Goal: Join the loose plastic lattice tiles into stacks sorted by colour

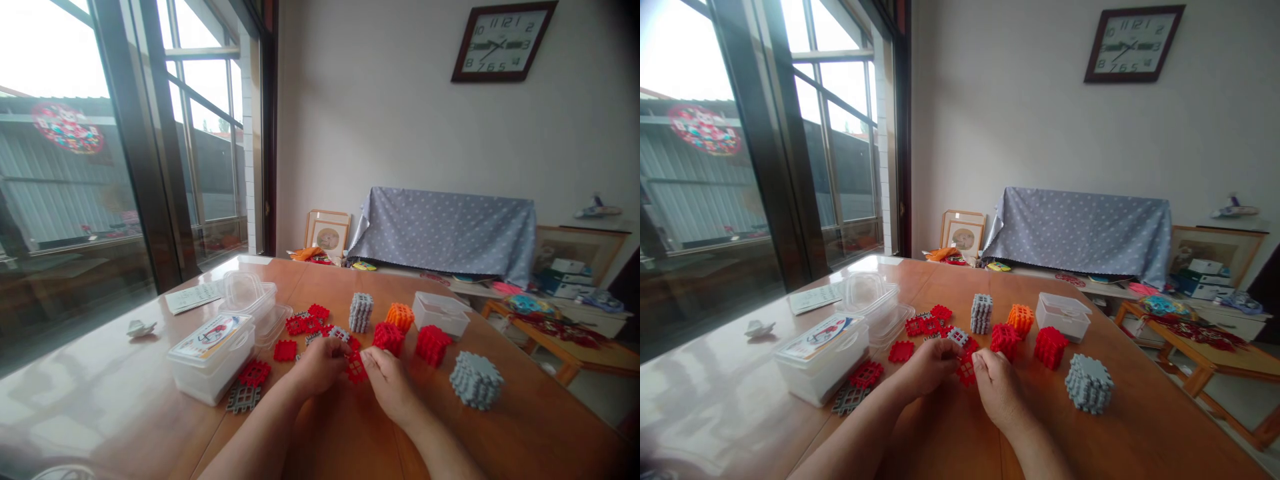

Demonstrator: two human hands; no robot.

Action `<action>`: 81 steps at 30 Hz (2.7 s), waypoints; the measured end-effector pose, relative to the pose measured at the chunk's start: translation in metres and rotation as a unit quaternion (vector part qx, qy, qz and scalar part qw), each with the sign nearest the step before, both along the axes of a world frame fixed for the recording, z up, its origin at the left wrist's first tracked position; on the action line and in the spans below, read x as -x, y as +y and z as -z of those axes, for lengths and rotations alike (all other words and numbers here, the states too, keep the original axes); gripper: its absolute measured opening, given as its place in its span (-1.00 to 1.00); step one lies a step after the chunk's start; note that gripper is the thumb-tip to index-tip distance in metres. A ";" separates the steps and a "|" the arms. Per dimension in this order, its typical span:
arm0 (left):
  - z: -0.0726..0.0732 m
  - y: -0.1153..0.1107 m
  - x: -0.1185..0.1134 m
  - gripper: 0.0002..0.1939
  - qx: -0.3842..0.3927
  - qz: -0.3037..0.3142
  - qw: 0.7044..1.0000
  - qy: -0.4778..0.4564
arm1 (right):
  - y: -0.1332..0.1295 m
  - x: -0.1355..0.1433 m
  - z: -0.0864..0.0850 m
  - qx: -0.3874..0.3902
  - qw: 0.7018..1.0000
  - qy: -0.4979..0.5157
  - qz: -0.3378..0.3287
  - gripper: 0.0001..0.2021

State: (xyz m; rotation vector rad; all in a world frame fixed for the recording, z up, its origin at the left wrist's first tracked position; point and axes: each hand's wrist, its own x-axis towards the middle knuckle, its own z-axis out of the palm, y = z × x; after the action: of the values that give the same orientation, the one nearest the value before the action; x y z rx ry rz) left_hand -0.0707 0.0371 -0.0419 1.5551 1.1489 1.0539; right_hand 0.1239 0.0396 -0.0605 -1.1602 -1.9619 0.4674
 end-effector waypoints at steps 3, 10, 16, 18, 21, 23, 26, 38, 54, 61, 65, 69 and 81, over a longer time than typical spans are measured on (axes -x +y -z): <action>-0.007 -0.002 -0.001 -0.90 0.057 0.006 0.995 -0.083 | 0.002 -0.002 0.000 -0.011 0.998 0.060 0.032 -0.61; -0.019 -0.003 0.002 -0.72 0.150 -0.066 0.957 -0.239 | 0.000 -0.002 -0.002 -0.058 0.990 0.081 0.100 -0.65; -0.018 -0.002 -0.001 -0.70 0.168 -0.057 0.944 -0.279 | -0.004 0.007 -0.005 -0.105 0.991 0.047 0.067 -0.67; -0.017 -0.002 -0.003 -0.70 0.170 -0.050 0.943 -0.282 | -0.004 0.008 -0.005 -0.111 0.991 0.035 0.071 -0.66; -0.016 -0.002 -0.004 -0.71 0.172 -0.042 0.942 -0.286 | -0.006 0.009 -0.006 -0.114 0.990 0.013 0.084 -0.59; -0.015 -0.002 -0.005 -0.69 0.171 -0.039 0.941 -0.291 | -0.008 0.010 -0.008 -0.111 0.989 -0.002 0.099 -0.54; -0.016 -0.004 -0.007 -0.66 0.165 -0.031 0.941 -0.293 | -0.011 0.012 -0.012 -0.110 0.986 -0.013 0.123 -0.49; -0.022 -0.010 -0.009 -0.68 0.137 0.006 0.951 -0.276 | -0.010 0.006 -0.018 -0.126 0.977 -0.027 0.172 -0.55; -0.022 -0.001 0.007 -0.68 0.075 -0.095 0.963 -0.242 | 0.022 -0.043 -0.024 -0.124 0.916 -0.108 0.365 -0.46; -0.025 0.000 0.010 -0.68 0.047 -0.123 0.966 -0.225 | 0.021 -0.047 -0.026 -0.112 0.920 -0.102 0.361 -0.37; -0.028 0.000 0.017 -0.74 0.026 -0.166 0.966 -0.195 | 0.014 -0.040 -0.025 -0.165 0.938 -0.048 0.301 -0.47; -0.030 0.003 0.028 -0.83 0.007 -0.218 0.968 -0.121 | 0.000 -0.012 -0.018 -0.163 0.971 -0.031 0.175 -0.63; -0.021 0.001 0.048 -0.83 -0.025 -0.208 0.952 0.224 | -0.013 0.017 -0.001 -0.112 0.989 -0.085 0.042 -0.66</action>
State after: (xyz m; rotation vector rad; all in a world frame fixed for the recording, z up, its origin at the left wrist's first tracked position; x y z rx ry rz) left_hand -0.1183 0.0379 -0.0205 1.6835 1.8365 1.0241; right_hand 0.1064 0.0264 -0.0592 -1.1623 -2.0407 0.1023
